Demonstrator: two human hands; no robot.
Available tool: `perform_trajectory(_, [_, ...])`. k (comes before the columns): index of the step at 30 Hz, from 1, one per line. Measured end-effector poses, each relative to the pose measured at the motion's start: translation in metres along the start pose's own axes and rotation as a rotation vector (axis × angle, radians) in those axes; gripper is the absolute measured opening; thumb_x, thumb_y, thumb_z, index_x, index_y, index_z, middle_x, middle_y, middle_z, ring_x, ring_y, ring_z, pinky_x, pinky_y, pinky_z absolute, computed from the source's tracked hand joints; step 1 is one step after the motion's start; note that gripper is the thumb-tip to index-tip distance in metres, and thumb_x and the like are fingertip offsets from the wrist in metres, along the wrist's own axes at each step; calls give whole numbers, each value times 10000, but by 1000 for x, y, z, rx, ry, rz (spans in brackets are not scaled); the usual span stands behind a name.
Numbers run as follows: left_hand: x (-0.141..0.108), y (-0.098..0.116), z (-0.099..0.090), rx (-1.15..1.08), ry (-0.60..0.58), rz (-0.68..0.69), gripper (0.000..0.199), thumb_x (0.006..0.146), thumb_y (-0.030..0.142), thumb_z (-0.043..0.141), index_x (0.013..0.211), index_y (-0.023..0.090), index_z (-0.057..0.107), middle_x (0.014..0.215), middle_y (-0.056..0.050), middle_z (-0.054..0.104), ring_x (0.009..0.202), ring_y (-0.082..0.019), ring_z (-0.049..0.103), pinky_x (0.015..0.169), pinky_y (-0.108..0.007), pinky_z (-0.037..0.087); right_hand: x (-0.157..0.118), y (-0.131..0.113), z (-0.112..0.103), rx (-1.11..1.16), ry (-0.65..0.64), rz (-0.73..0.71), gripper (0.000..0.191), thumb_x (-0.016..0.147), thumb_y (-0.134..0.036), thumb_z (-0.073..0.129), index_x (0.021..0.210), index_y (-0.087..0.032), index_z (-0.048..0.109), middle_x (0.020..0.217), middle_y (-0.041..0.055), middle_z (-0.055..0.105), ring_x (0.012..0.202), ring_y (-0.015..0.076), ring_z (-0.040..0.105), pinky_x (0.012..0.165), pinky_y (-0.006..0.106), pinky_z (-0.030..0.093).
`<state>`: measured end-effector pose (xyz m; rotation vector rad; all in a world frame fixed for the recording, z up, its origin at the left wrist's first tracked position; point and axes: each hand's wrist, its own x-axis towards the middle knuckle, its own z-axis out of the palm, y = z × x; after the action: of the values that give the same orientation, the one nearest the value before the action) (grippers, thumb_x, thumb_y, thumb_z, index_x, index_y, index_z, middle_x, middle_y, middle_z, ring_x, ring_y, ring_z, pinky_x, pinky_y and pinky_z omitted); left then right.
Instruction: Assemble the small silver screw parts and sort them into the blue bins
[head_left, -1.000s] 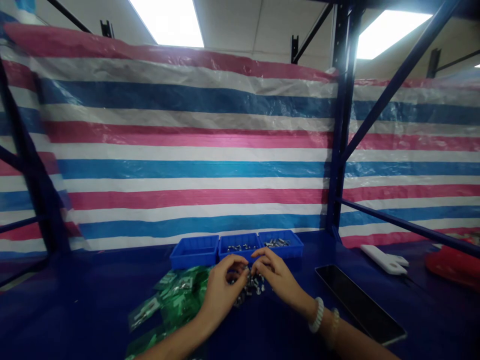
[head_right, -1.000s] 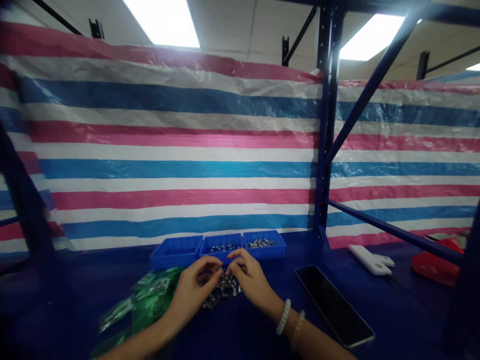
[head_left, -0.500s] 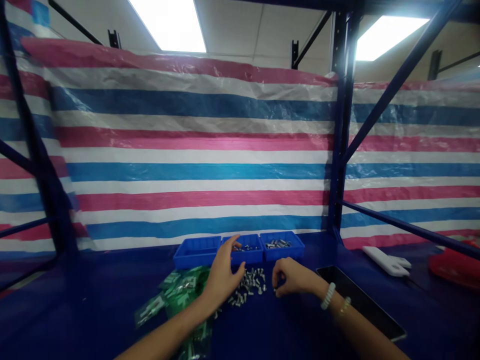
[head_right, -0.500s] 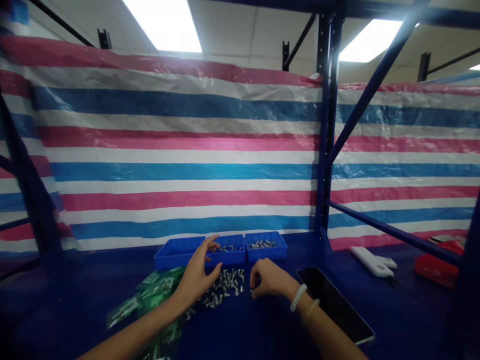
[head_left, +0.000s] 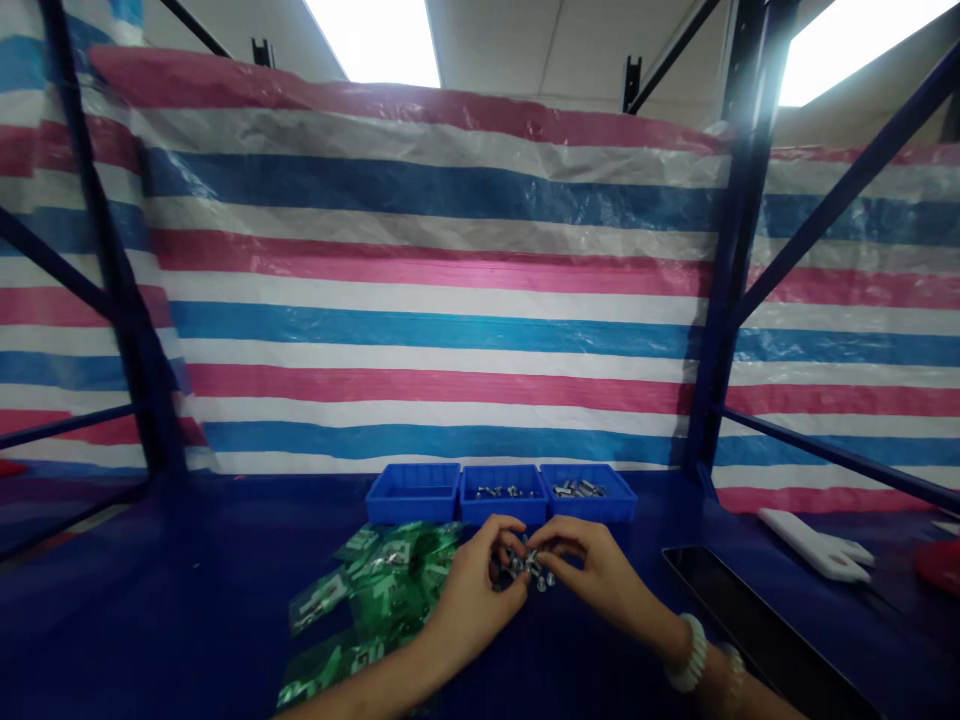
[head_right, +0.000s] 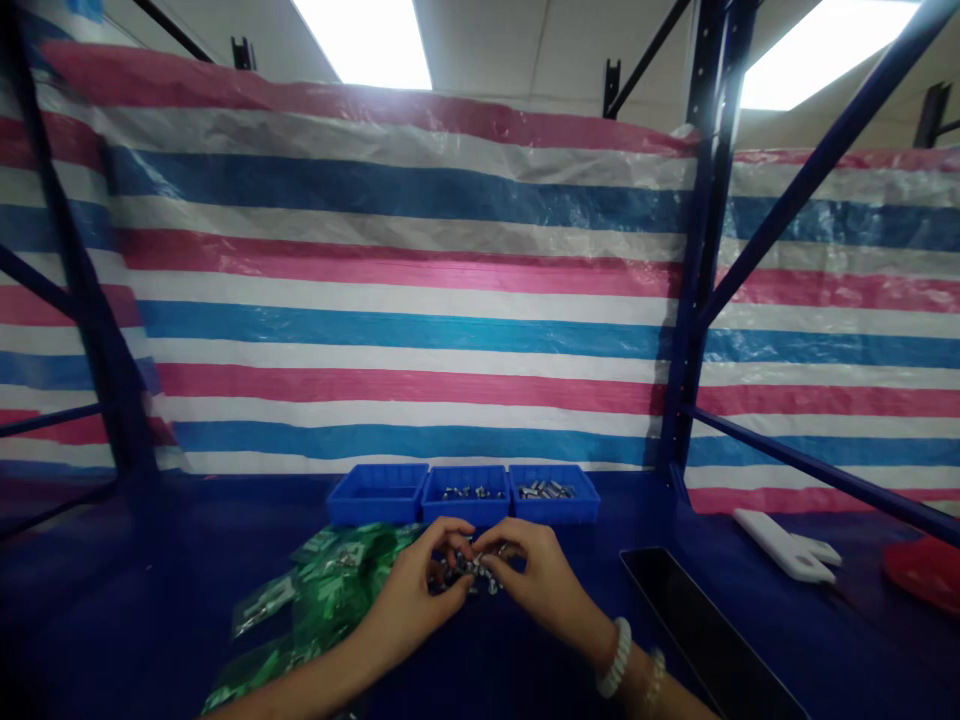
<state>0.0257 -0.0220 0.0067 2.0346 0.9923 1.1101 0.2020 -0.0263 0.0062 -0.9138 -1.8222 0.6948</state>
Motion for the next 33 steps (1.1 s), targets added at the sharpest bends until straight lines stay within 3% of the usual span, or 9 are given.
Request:
perform_trajectory(4, [-3, 2, 2, -16, 38, -2, 356, 662, 59, 560, 989, 197, 530, 841, -9, 625, 721, -156, 562, 581, -233, 412, -2, -4, 2, -16, 28, -10, 129, 801, -167, 608, 886, -180, 704, 863, 46, 708, 771, 174, 666, 714, 269, 523])
perform_trajectory(11, [-3, 6, 4, -28, 131, -12, 133, 734, 164, 613, 863, 183, 587, 715, 9, 593, 639, -141, 537, 568, -224, 414, -1, -10, 5, 11, 37, 105, 202, 833, -302, 598, 752, -139, 687, 684, 30, 662, 612, 141, 594, 558, 226, 446])
perform_trajectory(18, [-3, 9, 2, -22, 188, 80, 82, 794, 236, 602, 813, 169, 644, 751, -28, 636, 699, -169, 599, 653, -260, 467, 0, 2, 11, 234, -146, 104, 426, 900, -474, 468, 687, -136, 616, 618, 17, 592, 582, 129, 560, 561, 241, 439])
perform_trajectory(25, [-2, 13, -1, 126, 122, 200, 111, 759, 101, 549, 775, 177, 629, 774, -22, 608, 725, -160, 588, 665, -254, 455, 3, 10, 13, 381, -240, 142, 407, 820, -536, 558, 740, -140, 611, 605, -9, 569, 546, 116, 539, 560, 249, 442])
perform_trajectory(29, [22, 13, -8, 218, 101, 292, 132, 766, 90, 538, 782, 184, 629, 781, -14, 625, 759, -156, 593, 700, -256, 457, 3, 8, 11, 354, -185, 139, 300, 812, -442, 586, 855, -148, 627, 686, 11, 605, 617, 139, 572, 592, 263, 460])
perform_trajectory(33, [71, -2, -19, 323, 163, 278, 151, 768, 98, 538, 840, 173, 647, 834, -35, 652, 804, -172, 603, 753, -294, 468, 3, 4, 2, 56, -53, 50, 217, 857, -286, 534, 1020, -166, 615, 792, 39, 641, 735, 165, 599, 666, 278, 472])
